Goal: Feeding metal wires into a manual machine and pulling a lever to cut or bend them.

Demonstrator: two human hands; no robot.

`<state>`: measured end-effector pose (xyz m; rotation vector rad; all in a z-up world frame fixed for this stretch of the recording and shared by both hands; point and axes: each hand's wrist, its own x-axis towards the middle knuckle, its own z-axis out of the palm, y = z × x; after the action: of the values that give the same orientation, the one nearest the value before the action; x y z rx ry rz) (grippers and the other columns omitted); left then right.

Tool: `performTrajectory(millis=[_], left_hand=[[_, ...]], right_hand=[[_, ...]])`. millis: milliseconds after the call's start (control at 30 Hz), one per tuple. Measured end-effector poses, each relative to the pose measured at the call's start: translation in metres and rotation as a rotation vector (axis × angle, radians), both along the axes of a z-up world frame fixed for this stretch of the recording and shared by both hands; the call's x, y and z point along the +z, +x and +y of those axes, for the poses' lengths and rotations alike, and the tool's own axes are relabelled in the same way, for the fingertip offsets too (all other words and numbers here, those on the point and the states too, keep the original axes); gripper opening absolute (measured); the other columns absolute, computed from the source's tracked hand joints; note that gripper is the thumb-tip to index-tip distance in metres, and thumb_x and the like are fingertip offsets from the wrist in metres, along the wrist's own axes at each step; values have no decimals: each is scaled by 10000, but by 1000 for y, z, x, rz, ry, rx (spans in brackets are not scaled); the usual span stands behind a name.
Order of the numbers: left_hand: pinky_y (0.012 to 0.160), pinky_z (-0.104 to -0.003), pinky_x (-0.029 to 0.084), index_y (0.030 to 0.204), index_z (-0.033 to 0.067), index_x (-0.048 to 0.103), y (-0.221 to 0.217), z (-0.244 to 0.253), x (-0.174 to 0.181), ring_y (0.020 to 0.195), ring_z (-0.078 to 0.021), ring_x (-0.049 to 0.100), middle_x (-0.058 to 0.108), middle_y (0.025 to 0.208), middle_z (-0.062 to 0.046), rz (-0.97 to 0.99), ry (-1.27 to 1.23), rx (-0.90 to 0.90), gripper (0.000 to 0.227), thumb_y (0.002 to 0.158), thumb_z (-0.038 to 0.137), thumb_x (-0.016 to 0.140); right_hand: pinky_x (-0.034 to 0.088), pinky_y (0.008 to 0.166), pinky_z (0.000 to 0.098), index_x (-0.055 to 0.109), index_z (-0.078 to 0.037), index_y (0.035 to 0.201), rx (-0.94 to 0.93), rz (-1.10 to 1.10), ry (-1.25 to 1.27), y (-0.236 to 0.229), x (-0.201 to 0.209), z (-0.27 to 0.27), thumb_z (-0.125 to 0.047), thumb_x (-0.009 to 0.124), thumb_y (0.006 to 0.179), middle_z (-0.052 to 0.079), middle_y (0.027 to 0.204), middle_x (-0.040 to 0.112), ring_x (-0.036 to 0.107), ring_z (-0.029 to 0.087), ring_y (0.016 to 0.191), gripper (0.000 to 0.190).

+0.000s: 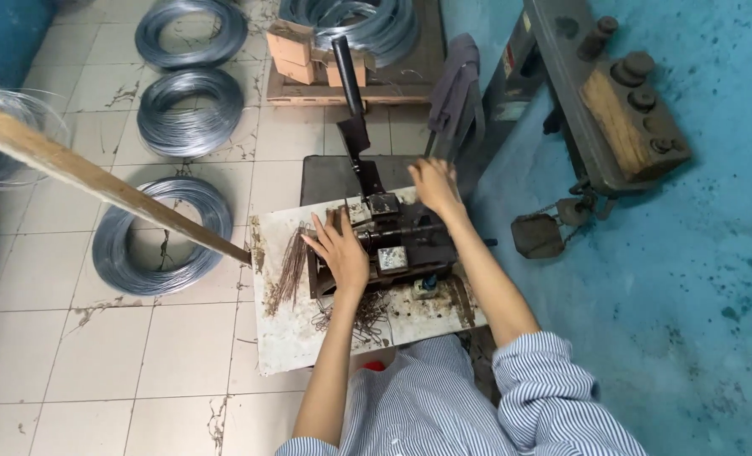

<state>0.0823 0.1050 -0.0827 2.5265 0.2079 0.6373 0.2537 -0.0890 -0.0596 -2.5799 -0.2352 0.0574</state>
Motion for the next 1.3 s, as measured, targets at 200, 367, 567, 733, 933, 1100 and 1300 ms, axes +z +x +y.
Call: performTrajectory(millis=[200, 367, 567, 733, 933, 1100, 1300], left_hand=[[1151, -710, -105, 1476, 20, 464, -1, 4, 2, 1523, -505, 48, 409, 1446, -311, 34, 74, 13, 524, 966, 70, 575], [1141, -715, -100, 1475, 7, 475, -3, 6, 3, 1515, -511, 13, 393, 1470, -318, 17, 101, 26, 497, 999, 103, 575], [1103, -715, -156, 1511, -3, 415, -1, 12, -6, 1496, -521, -73, 328, 1506, -304, -24, 70, -20, 486, 1049, 130, 494], [1094, -708, -173, 1505, -9, 424, -4, 9, 1, 1491, -534, -72, 343, 1485, -302, -47, 51, -20, 461, 1067, 126, 461], [1097, -721, -166, 1491, -10, 431, -5, 6, 6, 1491, -543, -45, 359, 1470, -304, -55, 65, -8, 458, 1051, 103, 483], [1099, -720, -174, 1477, -9, 445, -8, 3, 13, 1493, -537, -42, 373, 1451, -302, -66, 41, -10, 432, 1059, 94, 479], [1191, -655, -58, 1472, 1, 403, -27, 16, 39, 1501, -505, 35, 367, 1451, -267, -171, -333, -48, 394, 1097, 116, 366]], right_hand=[[505, 880, 557, 721, -50, 1104, -358, -136, 87, -67, -37, -74, -332, 450, 1128, 140, 1029, 717, 694, 368, 976, 392], [514, 893, 463, 750, -9, 1032, -363, -16, 794, -61, -139, -92, -307, 570, 1057, 194, 996, 741, 642, 261, 1010, 349], [456, 625, 306, 701, -116, 689, -504, -31, 889, -52, -191, -77, -496, 639, 982, -15, 624, 586, 572, 139, 631, 484], [416, 609, 312, 662, -131, 633, -691, -88, 922, -69, -167, -71, -467, 666, 917, 3, 593, 545, 532, 149, 626, 440], [452, 725, 343, 705, -89, 744, -945, -232, 1008, -46, -195, -90, -483, 599, 942, 78, 718, 633, 573, 190, 737, 453], [470, 831, 364, 663, -76, 801, -908, -274, 997, -60, -161, -83, -437, 545, 1008, 112, 854, 663, 588, 207, 861, 432], [381, 1013, 546, 537, -140, 1089, -720, -485, 395, -99, -56, -64, -260, 579, 1040, 89, 1108, 483, 480, 364, 1160, 136]])
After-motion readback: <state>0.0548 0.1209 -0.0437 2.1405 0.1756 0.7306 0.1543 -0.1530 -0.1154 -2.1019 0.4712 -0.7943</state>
